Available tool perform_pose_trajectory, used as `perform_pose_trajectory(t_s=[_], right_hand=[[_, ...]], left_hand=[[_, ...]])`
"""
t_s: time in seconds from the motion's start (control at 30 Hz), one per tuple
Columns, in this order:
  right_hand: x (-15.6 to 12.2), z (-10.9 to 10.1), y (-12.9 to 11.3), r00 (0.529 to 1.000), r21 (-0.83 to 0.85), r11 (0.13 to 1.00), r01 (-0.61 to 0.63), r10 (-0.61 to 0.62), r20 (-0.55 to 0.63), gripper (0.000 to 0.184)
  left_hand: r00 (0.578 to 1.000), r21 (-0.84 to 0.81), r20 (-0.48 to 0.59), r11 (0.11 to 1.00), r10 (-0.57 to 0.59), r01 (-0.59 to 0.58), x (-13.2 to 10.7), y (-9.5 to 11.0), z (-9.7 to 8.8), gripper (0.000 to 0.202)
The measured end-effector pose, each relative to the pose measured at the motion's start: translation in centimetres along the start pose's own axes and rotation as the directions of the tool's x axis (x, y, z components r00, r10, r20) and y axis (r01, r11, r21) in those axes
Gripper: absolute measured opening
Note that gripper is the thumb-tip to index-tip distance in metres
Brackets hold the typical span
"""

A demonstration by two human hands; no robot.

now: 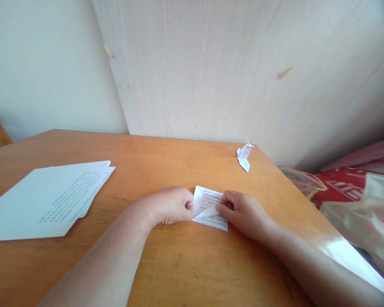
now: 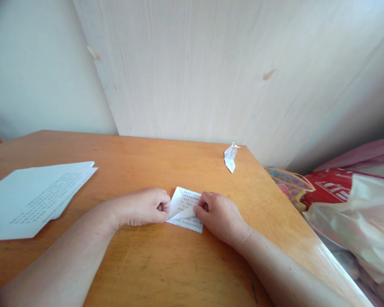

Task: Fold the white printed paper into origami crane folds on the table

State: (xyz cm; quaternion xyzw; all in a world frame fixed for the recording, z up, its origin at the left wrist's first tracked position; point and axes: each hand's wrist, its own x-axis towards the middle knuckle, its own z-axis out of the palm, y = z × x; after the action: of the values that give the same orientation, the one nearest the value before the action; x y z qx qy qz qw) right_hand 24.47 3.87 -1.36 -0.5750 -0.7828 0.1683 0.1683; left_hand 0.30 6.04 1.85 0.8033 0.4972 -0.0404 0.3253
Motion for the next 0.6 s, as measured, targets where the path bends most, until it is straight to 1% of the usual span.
perform_pose_trajectory(t_s=[0.1,0.23,0.37,0.6], right_hand=[[-0.01,0.05,-0.06,1.0,0.001,1.0,-0.002,0.002,0.0,0.016],[0.03,0.11,-0.01,1.0,-0.006,1.0,-0.006,0.006,-0.007,0.016],[0.08,0.12,0.13,1.0,-0.015,1.0,-0.01,0.01,-0.008,0.016],[0.0,0.0,0.05,1.0,-0.018,1.0,-0.016,0.016,0.0,0.015]], left_hand=[[1.0,0.016,-0.021,1.0,-0.01,0.011,0.03,0.16,0.01,0.013],[0.999,0.004,-0.05,1.0,-0.001,0.002,0.29,-0.01,0.09,0.018],[0.999,-0.021,-0.038,1.0,0.008,-0.009,0.31,0.02,0.01,0.019],[1.0,-0.006,-0.023,1.0,0.019,-0.019,0.17,0.14,-0.2,0.019]])
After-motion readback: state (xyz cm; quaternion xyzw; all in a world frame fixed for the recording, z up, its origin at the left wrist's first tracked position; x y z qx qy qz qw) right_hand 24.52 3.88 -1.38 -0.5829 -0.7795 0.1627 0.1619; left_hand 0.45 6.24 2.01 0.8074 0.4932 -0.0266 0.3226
